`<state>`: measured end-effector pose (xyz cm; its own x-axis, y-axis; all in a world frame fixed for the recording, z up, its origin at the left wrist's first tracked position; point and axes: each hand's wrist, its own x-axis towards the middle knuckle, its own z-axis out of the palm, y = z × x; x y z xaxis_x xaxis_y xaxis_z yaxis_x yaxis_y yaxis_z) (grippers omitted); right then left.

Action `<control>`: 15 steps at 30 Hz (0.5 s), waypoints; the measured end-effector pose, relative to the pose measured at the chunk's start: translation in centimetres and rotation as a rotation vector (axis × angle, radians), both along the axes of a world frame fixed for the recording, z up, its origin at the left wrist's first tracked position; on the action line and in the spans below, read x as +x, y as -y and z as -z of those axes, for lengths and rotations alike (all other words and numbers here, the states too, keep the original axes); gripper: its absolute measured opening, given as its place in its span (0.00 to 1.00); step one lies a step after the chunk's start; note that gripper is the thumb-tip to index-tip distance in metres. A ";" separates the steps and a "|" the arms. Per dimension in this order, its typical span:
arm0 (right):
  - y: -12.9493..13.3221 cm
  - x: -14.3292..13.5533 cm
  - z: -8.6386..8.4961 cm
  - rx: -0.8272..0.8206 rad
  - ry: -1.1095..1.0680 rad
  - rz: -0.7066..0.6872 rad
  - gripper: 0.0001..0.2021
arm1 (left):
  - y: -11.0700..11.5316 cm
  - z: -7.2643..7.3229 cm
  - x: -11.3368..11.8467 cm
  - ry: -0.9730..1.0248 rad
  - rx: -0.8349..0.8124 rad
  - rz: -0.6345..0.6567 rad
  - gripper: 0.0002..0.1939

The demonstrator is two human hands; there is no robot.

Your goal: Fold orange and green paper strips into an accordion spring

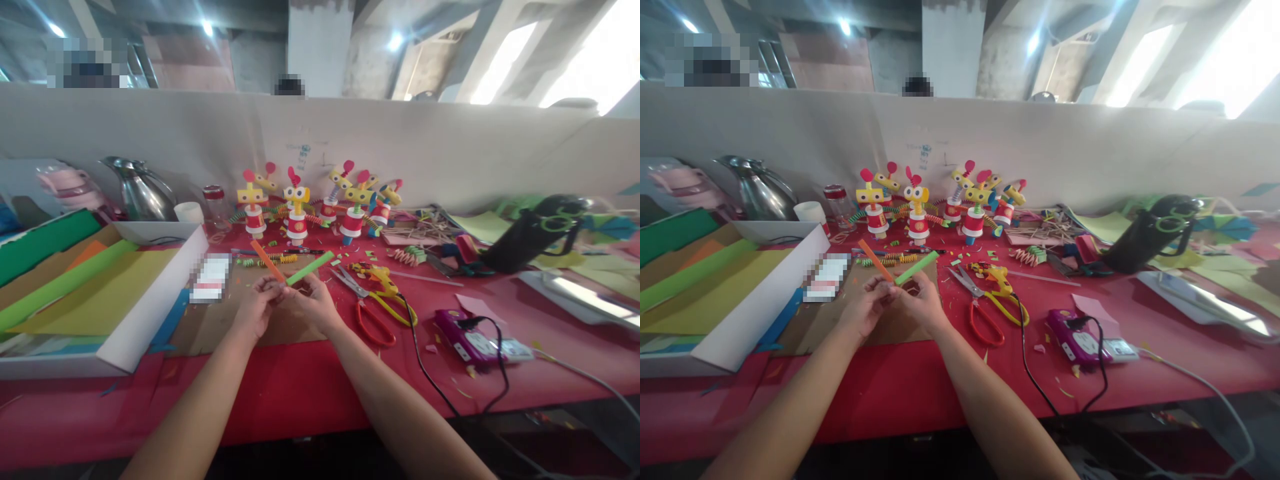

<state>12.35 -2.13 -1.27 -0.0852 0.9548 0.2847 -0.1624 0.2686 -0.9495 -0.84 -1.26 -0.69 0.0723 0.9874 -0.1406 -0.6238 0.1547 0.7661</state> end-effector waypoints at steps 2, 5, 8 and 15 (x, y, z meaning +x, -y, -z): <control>0.0 -0.1 0.0 -0.067 -0.074 0.024 0.19 | 0.1 0.0 0.1 -0.148 0.097 -0.092 0.14; -0.3 0.3 0.1 -0.155 -0.202 0.172 0.21 | 0.2 0.1 0.1 -0.347 0.188 -0.226 0.16; -1.0 1.4 0.4 -0.194 -0.291 0.499 0.23 | 0.5 -0.2 0.0 -0.477 0.256 -0.355 0.17; -0.7 1.6 0.1 -0.016 -0.018 0.255 0.16 | 1.4 -0.7 0.3 -0.382 0.303 -0.340 0.17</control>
